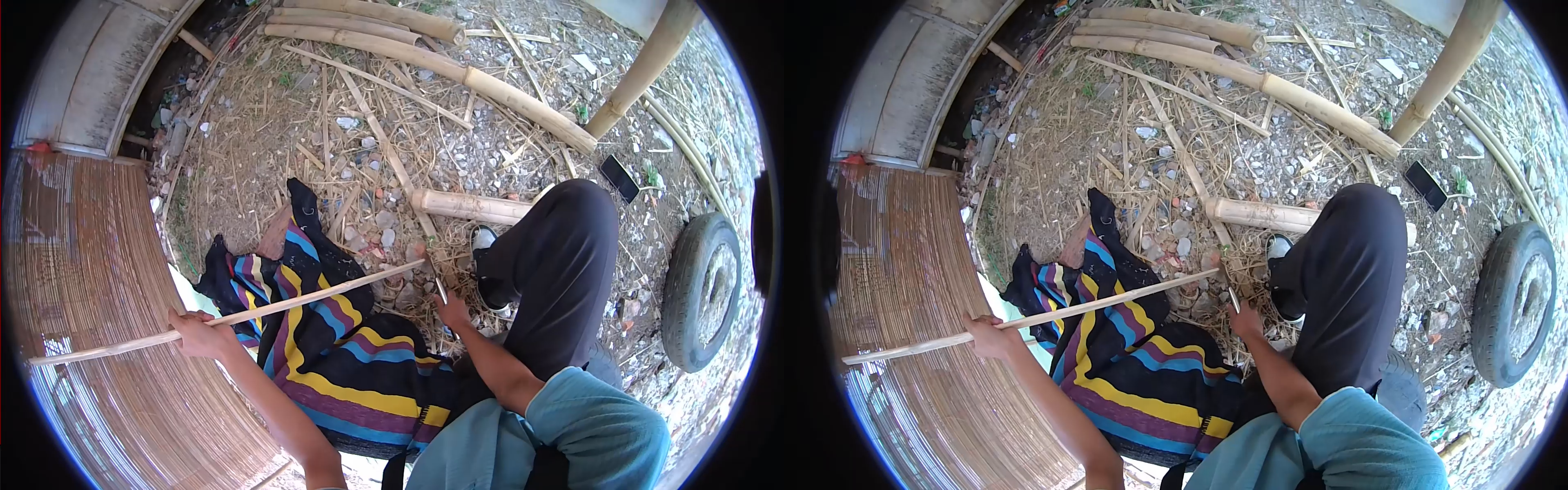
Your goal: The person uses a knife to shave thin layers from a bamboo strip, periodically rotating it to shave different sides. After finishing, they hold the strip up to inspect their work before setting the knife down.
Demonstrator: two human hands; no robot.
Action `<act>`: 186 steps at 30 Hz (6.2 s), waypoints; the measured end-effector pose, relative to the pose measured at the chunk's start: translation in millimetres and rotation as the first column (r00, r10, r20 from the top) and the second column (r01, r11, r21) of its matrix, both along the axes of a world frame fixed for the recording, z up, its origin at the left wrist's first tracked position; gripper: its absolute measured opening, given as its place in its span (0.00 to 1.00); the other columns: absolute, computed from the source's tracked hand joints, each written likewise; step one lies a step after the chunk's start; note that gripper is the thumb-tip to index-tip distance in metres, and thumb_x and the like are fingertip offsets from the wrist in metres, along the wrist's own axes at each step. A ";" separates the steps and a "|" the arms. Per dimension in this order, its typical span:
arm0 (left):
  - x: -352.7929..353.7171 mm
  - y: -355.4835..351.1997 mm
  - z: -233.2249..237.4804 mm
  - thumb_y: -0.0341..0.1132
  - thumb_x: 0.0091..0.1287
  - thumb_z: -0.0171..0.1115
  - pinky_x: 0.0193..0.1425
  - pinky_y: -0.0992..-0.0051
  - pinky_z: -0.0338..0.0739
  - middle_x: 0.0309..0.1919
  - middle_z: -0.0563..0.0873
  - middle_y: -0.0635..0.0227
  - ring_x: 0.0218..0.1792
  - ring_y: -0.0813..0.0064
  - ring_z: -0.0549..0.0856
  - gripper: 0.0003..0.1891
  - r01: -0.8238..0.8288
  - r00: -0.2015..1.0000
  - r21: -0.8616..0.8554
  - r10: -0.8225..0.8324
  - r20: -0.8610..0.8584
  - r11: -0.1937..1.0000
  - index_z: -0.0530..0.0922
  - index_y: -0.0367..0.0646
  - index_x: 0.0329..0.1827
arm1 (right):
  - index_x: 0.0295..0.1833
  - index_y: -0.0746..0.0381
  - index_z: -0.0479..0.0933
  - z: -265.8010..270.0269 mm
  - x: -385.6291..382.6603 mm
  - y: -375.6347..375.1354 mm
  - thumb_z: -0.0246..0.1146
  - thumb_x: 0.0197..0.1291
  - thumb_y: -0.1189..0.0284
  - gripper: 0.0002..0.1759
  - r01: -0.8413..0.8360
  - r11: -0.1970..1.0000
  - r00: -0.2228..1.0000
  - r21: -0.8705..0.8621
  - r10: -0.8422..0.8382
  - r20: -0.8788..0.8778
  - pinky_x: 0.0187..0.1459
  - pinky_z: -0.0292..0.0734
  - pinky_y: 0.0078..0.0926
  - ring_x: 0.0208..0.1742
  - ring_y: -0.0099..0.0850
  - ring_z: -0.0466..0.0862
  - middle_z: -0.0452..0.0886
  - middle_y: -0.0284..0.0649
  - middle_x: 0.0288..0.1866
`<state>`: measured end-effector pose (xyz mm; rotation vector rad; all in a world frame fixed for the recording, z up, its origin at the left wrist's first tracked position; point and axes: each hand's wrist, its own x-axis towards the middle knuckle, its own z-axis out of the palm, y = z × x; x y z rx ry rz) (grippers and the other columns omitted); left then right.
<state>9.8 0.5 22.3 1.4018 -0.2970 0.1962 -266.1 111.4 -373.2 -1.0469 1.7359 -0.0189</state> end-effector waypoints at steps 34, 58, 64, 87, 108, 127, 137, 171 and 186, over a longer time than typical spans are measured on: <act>12.5 0.7 -1.8 0.27 0.58 0.57 0.15 0.79 0.55 0.11 0.62 0.72 0.10 0.81 0.60 0.07 0.022 0.999 -0.064 -0.025 -0.047 0.998 0.68 0.38 0.25 | 0.46 0.65 0.67 133.8 52.6 -40.6 0.53 0.63 0.53 0.24 -0.067 0.890 0.901 -0.451 0.248 0.356 0.35 0.73 0.52 0.34 0.61 0.78 0.78 0.60 0.27; 24.6 3.7 -9.5 0.27 0.56 0.58 0.13 0.79 0.54 0.10 0.59 0.74 0.09 0.81 0.60 0.06 0.029 0.997 -0.084 -0.035 -0.065 0.996 0.69 0.37 0.28 | 0.44 0.64 0.66 108.7 55.3 -28.5 0.55 0.62 0.54 0.22 -0.069 0.877 0.927 -0.476 0.232 0.293 0.33 0.73 0.51 0.31 0.58 0.79 0.78 0.59 0.25; 30.1 0.6 -11.0 0.28 0.56 0.58 0.14 0.78 0.54 0.10 0.59 0.73 0.09 0.81 0.60 0.06 -0.005 0.996 -0.080 -0.002 -0.091 0.997 0.70 0.36 0.27 | 0.53 0.65 0.68 12.4 -9.3 -24.6 0.50 0.63 0.48 0.29 -0.077 0.994 0.993 -0.074 0.070 -0.093 0.43 0.74 0.52 0.43 0.59 0.79 0.79 0.62 0.39; 1.2 22.6 12.9 0.54 0.70 0.45 0.30 0.72 0.68 0.19 0.65 0.71 0.22 0.78 0.68 0.25 0.735 0.675 0.005 -0.731 0.101 0.678 0.73 0.37 0.35 | 0.37 0.63 0.70 47.1 0.1 -60.2 0.51 0.65 0.51 0.23 0.558 0.829 0.779 -0.047 -0.503 0.374 0.16 0.71 0.30 0.12 0.30 0.76 0.71 0.38 0.14; -23.9 18.0 27.7 0.45 0.66 0.58 0.13 0.82 0.61 0.08 0.62 0.74 0.09 0.84 0.62 0.23 0.369 0.929 -0.161 -0.365 0.055 0.915 0.61 0.47 0.16 | 0.45 0.65 0.69 139.7 24.9 -30.0 0.50 0.63 0.51 0.24 0.023 0.929 0.940 -0.369 0.106 0.325 0.38 0.71 0.51 0.36 0.59 0.79 0.78 0.59 0.27; -20.9 15.9 24.5 0.49 0.66 0.58 0.15 0.82 0.61 0.08 0.61 0.74 0.09 0.83 0.63 0.25 0.291 0.955 -0.093 -0.283 0.083 0.952 0.58 0.50 0.15 | 0.45 0.66 0.67 172.6 48.0 -28.7 0.50 0.66 0.57 0.20 0.015 0.909 0.882 -0.416 0.184 0.434 0.35 0.71 0.54 0.33 0.62 0.78 0.77 0.62 0.25; -1.2 9.1 15.8 0.52 0.63 0.60 0.18 0.82 0.63 0.13 0.64 0.75 0.13 0.84 0.64 0.22 0.165 0.985 -0.108 -0.169 -0.028 0.980 0.64 0.47 0.21 | 0.42 0.68 0.69 15.0 8.0 -20.8 0.49 0.65 0.53 0.25 -0.043 0.947 0.996 -0.317 0.065 0.060 0.34 0.73 0.53 0.33 0.60 0.79 0.77 0.61 0.26; -9.8 2.8 -2.6 0.45 0.71 0.51 0.24 0.78 0.75 0.15 0.73 0.70 0.17 0.80 0.75 0.19 0.627 0.764 -0.182 -0.644 -0.049 0.758 0.72 0.37 0.29 | 0.45 0.67 0.64 267.2 -22.6 -136.3 0.59 0.62 0.59 0.21 0.022 0.947 0.767 -0.320 0.189 0.613 0.17 0.69 0.20 0.15 0.21 0.72 0.70 0.33 0.19; 3.3 44.9 143.2 0.47 0.73 0.44 0.32 0.74 0.80 0.25 0.81 0.63 0.26 0.72 0.83 0.21 0.789 0.599 -0.065 -0.743 0.299 0.610 0.74 0.35 0.44 | 0.43 0.54 0.58 246.1 -31.4 -145.8 0.56 0.65 0.65 0.12 0.352 0.919 0.674 -0.180 -0.116 0.729 0.13 0.67 0.23 0.13 0.23 0.69 0.67 0.33 0.20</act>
